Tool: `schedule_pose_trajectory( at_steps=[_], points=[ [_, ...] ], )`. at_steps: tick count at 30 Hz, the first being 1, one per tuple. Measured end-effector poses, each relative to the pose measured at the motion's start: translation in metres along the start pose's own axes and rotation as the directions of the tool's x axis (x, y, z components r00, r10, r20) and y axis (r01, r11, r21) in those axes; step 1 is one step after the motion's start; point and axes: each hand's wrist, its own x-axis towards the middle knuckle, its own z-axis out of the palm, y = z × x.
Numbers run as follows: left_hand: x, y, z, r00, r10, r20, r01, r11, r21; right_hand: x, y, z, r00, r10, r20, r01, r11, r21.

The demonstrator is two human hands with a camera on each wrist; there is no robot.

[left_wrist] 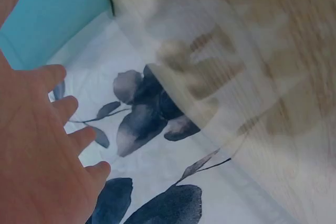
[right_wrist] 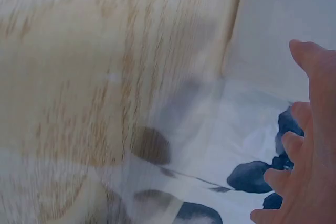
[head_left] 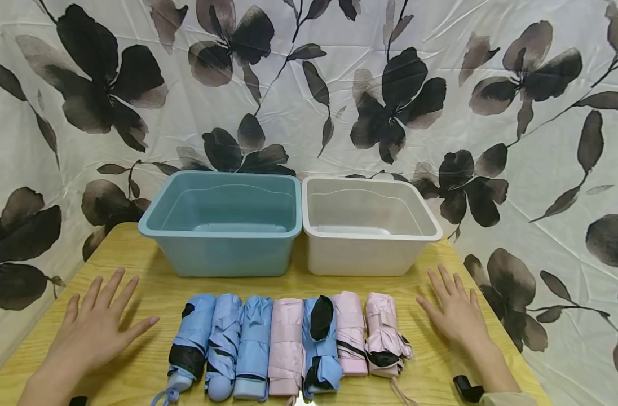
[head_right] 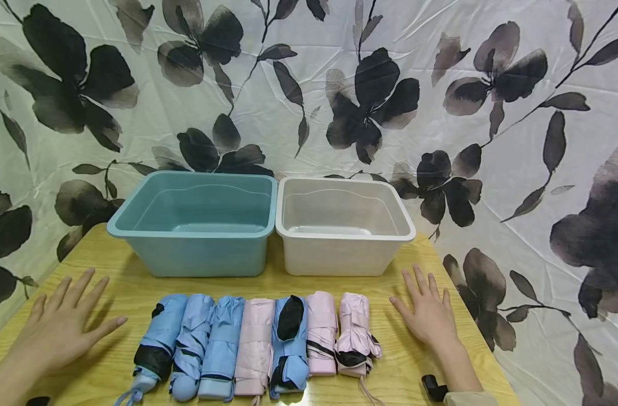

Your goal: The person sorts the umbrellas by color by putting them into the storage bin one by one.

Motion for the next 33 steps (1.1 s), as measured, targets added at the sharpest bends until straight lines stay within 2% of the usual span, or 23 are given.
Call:
schedule_pose_trajectory(
  at_steps=[7, 12, 18, 21, 23, 28, 33],
  points=[
    [-0.002, 0.006, -0.004, 0.999, 0.009, -0.033, -0.009, 1.000, 0.001, -0.001, 0.000, -0.006, 0.999, -0.011, -0.038, 0.011, 1.000, 0.005],
    [-0.002, 0.013, -0.010, 0.997, 0.044, -0.064, -0.045, 0.999, -0.009, 0.002, -0.001, -0.013, 0.994, -0.027, -0.105, 0.028, 1.000, 0.010],
    [0.001, 0.025, -0.020, 0.985, 0.127, -0.116, -0.129, 0.992, -0.006, 0.010, -0.003, -0.025, 0.961, -0.062, -0.268, 0.079, 0.995, 0.054],
    [0.002, 0.034, -0.024, 0.979, 0.166, -0.119, -0.170, 0.985, -0.022, 0.015, -0.003, -0.032, 0.948, -0.064, -0.313, 0.090, 0.993, 0.071],
    [0.004, 0.041, -0.025, 0.973, 0.196, -0.118, -0.202, 0.979, -0.040, 0.020, -0.003, -0.036, 0.945, -0.059, -0.321, 0.090, 0.992, 0.084],
    [0.005, 0.061, -0.022, 0.961, 0.270, -0.057, -0.274, 0.959, -0.069, 0.039, -0.006, -0.049, 0.950, -0.053, -0.306, 0.088, 0.991, 0.103],
    [0.004, 0.076, -0.016, 0.956, 0.288, 0.053, -0.281, 0.953, -0.115, 0.062, -0.007, -0.060, 0.963, -0.065, -0.261, 0.094, 0.990, 0.102]
  ],
)
